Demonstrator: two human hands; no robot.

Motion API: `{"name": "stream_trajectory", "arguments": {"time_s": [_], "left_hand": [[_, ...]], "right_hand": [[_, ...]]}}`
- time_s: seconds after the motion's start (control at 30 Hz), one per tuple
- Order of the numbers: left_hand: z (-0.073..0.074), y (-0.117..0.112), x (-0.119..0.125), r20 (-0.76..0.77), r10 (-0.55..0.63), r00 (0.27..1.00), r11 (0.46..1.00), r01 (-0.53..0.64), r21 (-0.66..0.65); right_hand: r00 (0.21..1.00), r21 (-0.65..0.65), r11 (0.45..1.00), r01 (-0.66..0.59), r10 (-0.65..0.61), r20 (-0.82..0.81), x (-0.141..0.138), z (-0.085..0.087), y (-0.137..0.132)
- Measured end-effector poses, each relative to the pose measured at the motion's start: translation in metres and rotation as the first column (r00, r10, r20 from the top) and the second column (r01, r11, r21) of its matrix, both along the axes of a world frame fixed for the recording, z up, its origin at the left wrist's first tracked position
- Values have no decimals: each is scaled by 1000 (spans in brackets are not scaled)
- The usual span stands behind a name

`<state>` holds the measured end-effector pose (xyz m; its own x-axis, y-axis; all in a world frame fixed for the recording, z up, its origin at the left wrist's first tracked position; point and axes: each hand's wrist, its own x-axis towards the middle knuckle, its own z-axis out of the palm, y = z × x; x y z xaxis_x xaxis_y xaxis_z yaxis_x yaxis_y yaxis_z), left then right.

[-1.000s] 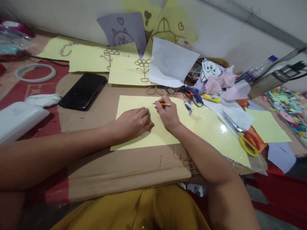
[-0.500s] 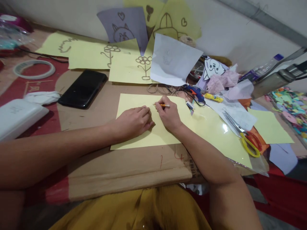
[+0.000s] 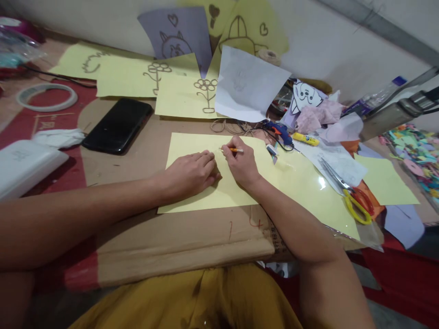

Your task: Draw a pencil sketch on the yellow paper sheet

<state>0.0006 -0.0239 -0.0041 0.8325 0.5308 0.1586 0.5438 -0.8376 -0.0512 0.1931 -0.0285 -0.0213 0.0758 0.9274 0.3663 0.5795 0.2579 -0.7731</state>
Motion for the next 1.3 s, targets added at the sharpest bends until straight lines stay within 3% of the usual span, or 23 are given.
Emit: {"name": "stream_trajectory", "arguments": {"time_s": [0.3, 1.3], "left_hand": [[-2, 0, -1, 7, -34, 999, 998, 34, 52], [-1, 0, 0, -3, -28, 1000, 999, 28, 46]], "right_hand": [[995, 15, 1000, -11, 10, 99, -2, 4, -2], [994, 23, 1000, -16, 13, 112, -3, 2, 0]]}}
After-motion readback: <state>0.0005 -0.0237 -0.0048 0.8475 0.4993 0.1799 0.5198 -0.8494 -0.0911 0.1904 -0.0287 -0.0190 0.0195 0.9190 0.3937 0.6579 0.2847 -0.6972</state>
